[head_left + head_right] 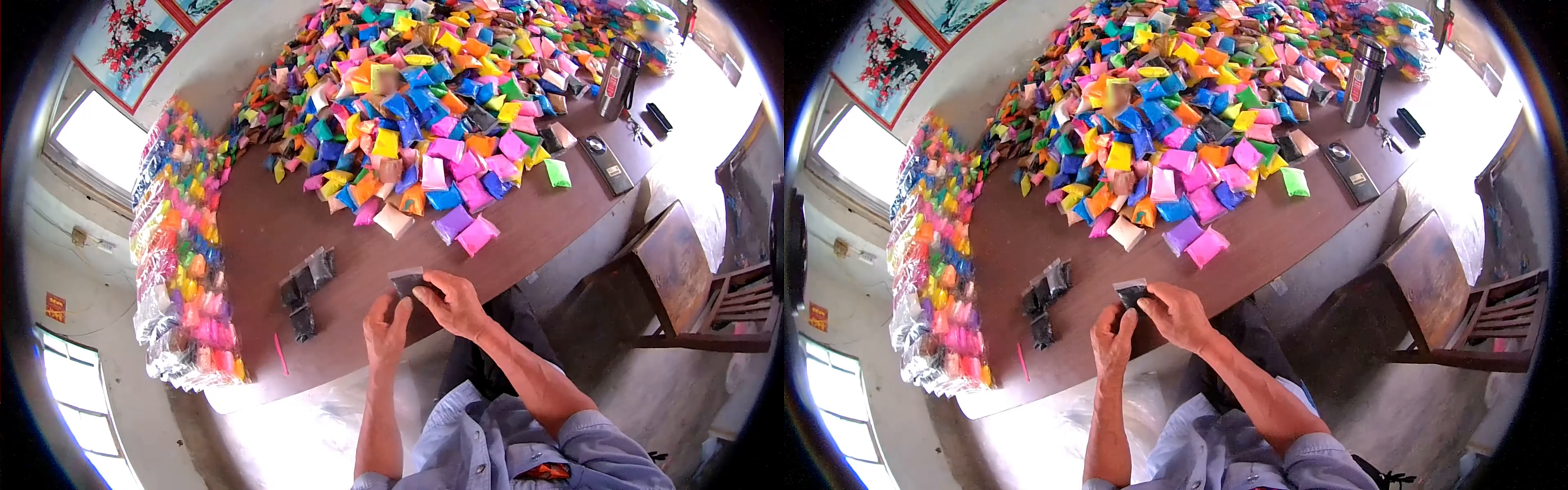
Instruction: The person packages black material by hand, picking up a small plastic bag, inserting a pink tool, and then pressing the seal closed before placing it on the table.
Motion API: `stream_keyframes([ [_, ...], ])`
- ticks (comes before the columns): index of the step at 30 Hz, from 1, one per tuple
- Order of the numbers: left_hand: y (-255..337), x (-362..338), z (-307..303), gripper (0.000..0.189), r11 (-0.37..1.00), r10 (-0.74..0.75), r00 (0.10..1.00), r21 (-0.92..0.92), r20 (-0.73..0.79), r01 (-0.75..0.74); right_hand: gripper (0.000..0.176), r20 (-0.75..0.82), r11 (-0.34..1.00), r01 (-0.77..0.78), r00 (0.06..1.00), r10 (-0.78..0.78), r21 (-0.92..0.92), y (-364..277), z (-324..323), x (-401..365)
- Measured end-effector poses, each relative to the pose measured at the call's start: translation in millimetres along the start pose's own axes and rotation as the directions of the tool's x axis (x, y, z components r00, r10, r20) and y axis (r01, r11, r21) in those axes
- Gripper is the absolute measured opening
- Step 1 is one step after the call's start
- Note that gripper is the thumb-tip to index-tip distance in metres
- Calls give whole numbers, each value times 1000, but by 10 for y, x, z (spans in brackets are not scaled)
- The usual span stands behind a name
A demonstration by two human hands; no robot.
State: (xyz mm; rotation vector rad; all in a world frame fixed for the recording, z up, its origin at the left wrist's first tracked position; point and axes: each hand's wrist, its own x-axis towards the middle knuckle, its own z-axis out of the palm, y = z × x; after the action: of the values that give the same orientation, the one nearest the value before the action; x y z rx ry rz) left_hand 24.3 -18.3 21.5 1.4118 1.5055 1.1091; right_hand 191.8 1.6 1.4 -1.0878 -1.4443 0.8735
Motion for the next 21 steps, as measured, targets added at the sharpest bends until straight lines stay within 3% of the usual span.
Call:
stream_keyframes([
  [2, -67, 18, -3, 24, 1000, 10, 1000, 19, 12, -10, 19, -1, 1000, -15, 1000, 15, 8, -20, -17, -1],
  [4, -159, 33, 13, 23, 987, 120, 992, 107, -27, -116, 25, 43, 997, -3, 999, 7, -76, -30, -30, -9],
  [8, -210, 15, 51, 27, 984, 96, 992, 155, -78, -83, 27, -22, 998, 35, 999, -36, -55, 18, 9, -6],
  [11, -101, -8, 46, 25, 995, 85, 994, 48, -66, -82, 24, -5, 999, 29, 1000, -29, -37, 35, -9, -12],
  [14, 54, -14, 27, 24, 998, -24, 999, -54, -21, 23, 22, 6, 993, 83, 997, -83, -85, 115, 22, -24],
  [16, 54, -21, 56, 24, 994, -7, 996, -109, -89, -3, 20, 7, 988, 149, 989, -148, -36, 111, 25, -17],
  [21, -198, 45, 18, 21, 993, 20, 997, -118, -74, -29, 23, 47, 998, 49, 998, -48, -35, 56, -5, -17],
])
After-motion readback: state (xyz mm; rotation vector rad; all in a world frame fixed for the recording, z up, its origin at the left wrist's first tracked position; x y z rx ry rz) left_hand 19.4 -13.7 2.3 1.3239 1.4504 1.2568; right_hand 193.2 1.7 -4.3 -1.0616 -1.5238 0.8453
